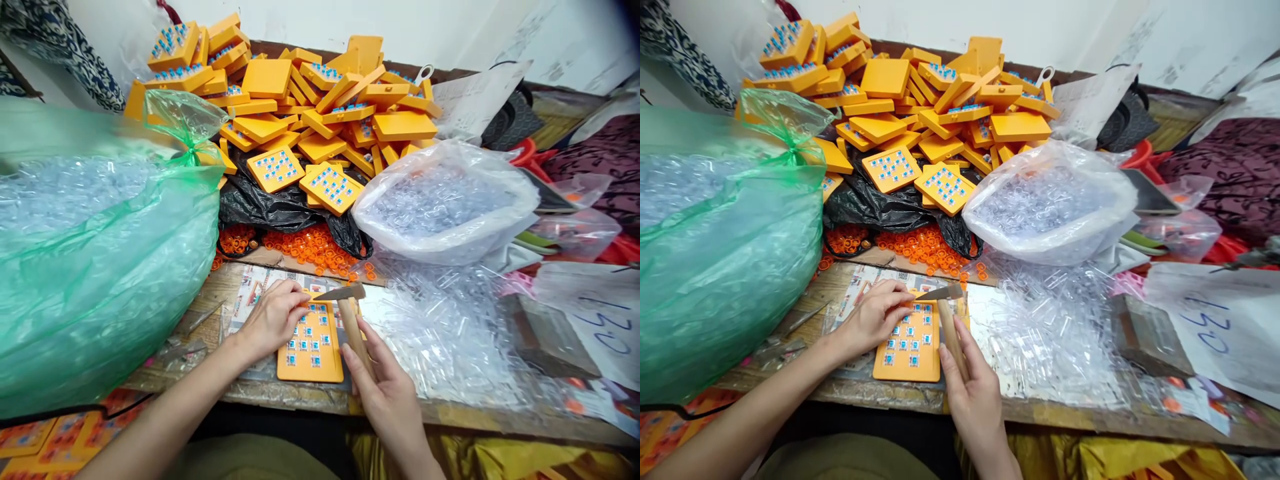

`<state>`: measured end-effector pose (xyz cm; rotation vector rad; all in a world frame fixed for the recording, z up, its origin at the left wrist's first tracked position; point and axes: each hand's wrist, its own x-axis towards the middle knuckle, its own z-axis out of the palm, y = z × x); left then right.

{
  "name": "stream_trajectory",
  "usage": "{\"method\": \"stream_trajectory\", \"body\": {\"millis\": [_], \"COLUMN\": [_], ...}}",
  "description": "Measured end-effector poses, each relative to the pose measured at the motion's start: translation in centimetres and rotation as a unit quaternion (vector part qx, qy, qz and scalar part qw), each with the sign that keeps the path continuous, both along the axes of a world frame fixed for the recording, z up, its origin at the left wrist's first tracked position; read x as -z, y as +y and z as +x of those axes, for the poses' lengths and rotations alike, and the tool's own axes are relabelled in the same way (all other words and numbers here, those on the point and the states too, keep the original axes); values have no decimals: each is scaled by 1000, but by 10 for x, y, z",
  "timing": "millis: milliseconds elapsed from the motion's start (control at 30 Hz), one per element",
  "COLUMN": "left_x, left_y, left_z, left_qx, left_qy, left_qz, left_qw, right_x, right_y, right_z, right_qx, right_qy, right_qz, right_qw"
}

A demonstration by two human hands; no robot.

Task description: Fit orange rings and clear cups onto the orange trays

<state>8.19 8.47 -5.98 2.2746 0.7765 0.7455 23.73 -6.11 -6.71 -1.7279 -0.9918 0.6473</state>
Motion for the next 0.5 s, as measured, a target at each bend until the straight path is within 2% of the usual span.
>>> {"method": "stream_trajectory", "body": {"millis": [100,200,267,400,500], "left_x": [4,3,4,9,7], "left_y": [1,2,2,0,0], "left_z": [2,3,3,1,-1], "left_qx": [-7,-1,0,-14,-30], "left_qy": [2,1,0,-2,2], "left_qz": [-5,-37,-49,-46,-55], "left_qw": [1000,999,999,999,998], "right_x": [-7,-16,-19,-20,-17], "right_y": [-3,-3,-1,2,2], "right_z": [-1,-3,-4,-2,3], "right_qx": [-54,-95,-111,-135,-91], "right_qy": [-143,-226,-260,-261,-201], "right_qz": [71,126,117,35,19], "right_qw": [986,961,952,955,975]}}
